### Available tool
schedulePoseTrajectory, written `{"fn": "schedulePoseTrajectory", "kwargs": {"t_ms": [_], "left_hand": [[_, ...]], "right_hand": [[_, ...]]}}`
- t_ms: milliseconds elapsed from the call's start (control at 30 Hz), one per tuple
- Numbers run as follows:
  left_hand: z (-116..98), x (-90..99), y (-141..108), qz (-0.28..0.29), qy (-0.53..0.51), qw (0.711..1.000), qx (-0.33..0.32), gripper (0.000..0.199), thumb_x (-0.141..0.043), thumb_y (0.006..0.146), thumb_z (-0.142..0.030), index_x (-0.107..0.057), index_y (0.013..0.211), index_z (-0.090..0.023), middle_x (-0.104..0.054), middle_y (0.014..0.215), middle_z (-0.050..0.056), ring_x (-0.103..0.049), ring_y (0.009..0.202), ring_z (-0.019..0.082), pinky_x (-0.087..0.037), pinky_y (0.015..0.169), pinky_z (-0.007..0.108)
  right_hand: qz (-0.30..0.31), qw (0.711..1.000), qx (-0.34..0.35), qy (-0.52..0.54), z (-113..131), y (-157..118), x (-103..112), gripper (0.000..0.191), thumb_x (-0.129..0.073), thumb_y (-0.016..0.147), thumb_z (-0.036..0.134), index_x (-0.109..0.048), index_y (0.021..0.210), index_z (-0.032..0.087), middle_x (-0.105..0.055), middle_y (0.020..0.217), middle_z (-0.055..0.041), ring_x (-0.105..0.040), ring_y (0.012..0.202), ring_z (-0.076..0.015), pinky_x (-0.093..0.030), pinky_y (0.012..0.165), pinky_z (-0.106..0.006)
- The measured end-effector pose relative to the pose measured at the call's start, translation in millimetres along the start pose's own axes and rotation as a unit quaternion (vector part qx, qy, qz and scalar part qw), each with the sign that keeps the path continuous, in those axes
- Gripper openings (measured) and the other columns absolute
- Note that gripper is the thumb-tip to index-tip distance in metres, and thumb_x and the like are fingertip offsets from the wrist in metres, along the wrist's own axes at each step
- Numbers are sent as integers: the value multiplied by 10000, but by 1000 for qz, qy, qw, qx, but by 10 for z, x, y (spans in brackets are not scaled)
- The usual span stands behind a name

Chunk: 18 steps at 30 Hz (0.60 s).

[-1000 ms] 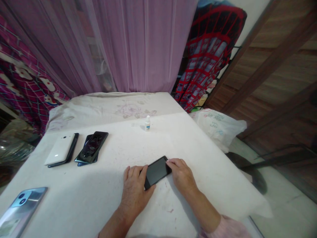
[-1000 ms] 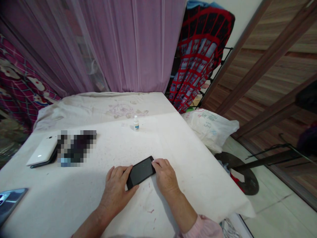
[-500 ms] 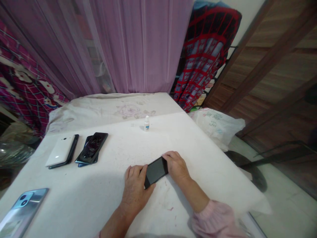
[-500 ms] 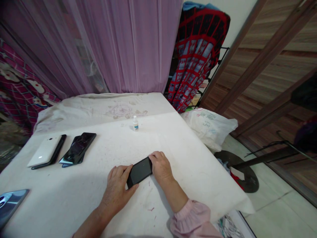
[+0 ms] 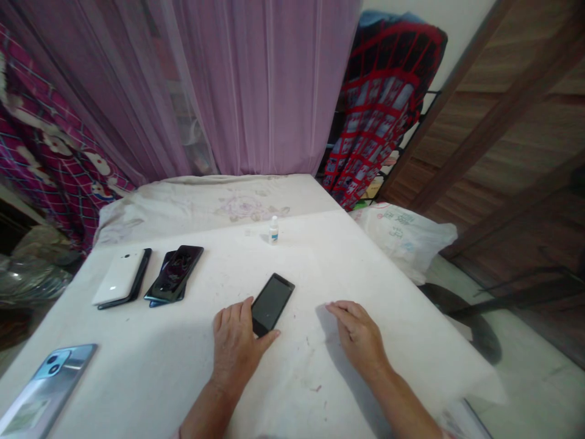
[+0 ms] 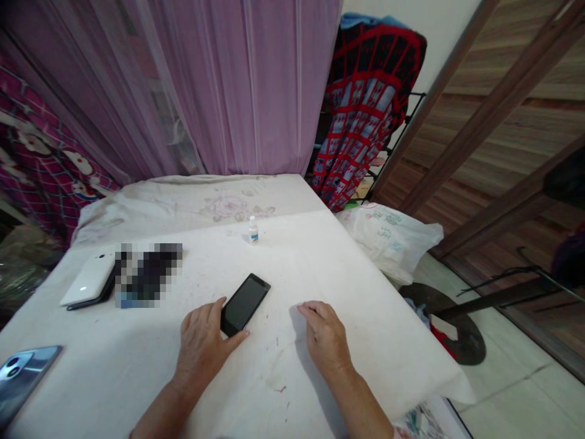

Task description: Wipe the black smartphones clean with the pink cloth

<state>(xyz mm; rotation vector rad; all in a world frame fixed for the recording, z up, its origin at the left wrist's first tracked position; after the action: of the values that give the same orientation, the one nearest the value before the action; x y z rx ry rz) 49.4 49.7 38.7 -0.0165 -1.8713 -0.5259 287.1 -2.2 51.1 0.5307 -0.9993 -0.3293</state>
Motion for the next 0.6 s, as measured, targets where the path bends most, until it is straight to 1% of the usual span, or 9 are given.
{"fn": "schedulePoseTrajectory", "kwargs": {"t_ms": [67,133,267,367,433,500,567,600], "left_hand": [[-14,22,-48,1,5,1000,-9,670,-696,740,-552,-530,1202,-97,-631,993,132,-569,925,319,-406,866,484],[-93,23,-118,14,-10,999,-33,635,-691,754,-545,-531,1205,-126,-635,1001,115,-573,939,305,-397,881,470],[-286,23,-218,62,-38,996,-59,502,-702,782,-400,-552,1211,-186,-637,1027,80,-573,953,276,-400,898,451],[-402,32,-229,98,-39,991,-77,423,-714,773,-279,-596,1171,-197,-642,1021,68,-577,944,267,-429,883,443],[-459,34,-220,97,-32,990,-99,431,-727,760,-236,-605,1172,-192,-639,1096,83,-576,1004,281,-431,911,458],[-503,13,-212,79,-24,988,-131,446,-724,770,-232,-599,1196,-200,-605,1235,96,-548,1120,303,-407,972,482],[-539,-53,-214,65,-23,983,-170,411,-690,811,-246,-596,1211,-227,-569,1326,74,-517,1203,302,-383,1019,486],[-549,-101,-218,66,-23,980,-187,371,-661,840,-247,-601,1206,-240,-577,1326,57,-525,1206,291,-387,1020,476]], "right_hand": [[3,1000,-3,17,18,92,-87,382,-421,837,76,-727,996,240,-692,908,-54,-639,851,-181,-558,724,-303],[12,999,2,30,63,199,-214,394,-417,829,71,-730,999,240,-691,907,-54,-636,857,-181,-551,737,-302],[36,999,13,21,127,447,-492,406,-414,811,49,-742,976,223,-690,897,-61,-625,860,-183,-529,768,-298],[60,998,21,2,142,625,-674,394,-431,806,31,-741,959,221,-689,896,-51,-618,855,-175,-509,776,-275],[72,997,28,-6,155,718,-769,355,-459,822,42,-738,948,222,-688,896,-42,-613,847,-167,-497,776,-256],[83,996,36,-18,178,782,-848,321,-480,836,53,-738,929,221,-688,885,-34,-609,835,-162,-489,772,-246],[95,994,45,-34,207,812,-909,318,-484,837,45,-738,907,223,-687,872,-26,-605,831,-162,-487,776,-246],[100,993,48,-42,222,813,-927,321,-484,835,40,-738,899,225,-686,868,-23,-603,833,-163,-488,782,-247]]}}
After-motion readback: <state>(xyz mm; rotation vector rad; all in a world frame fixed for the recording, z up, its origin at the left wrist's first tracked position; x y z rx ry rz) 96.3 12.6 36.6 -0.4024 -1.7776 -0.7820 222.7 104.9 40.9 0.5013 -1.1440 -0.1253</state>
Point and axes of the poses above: each hand's wrist, its own y-axis towards the middle knuckle, its own x-axis out of the back of the hand, z = x × y, the point moved 7 cm from there along y, towards the middle knuckle
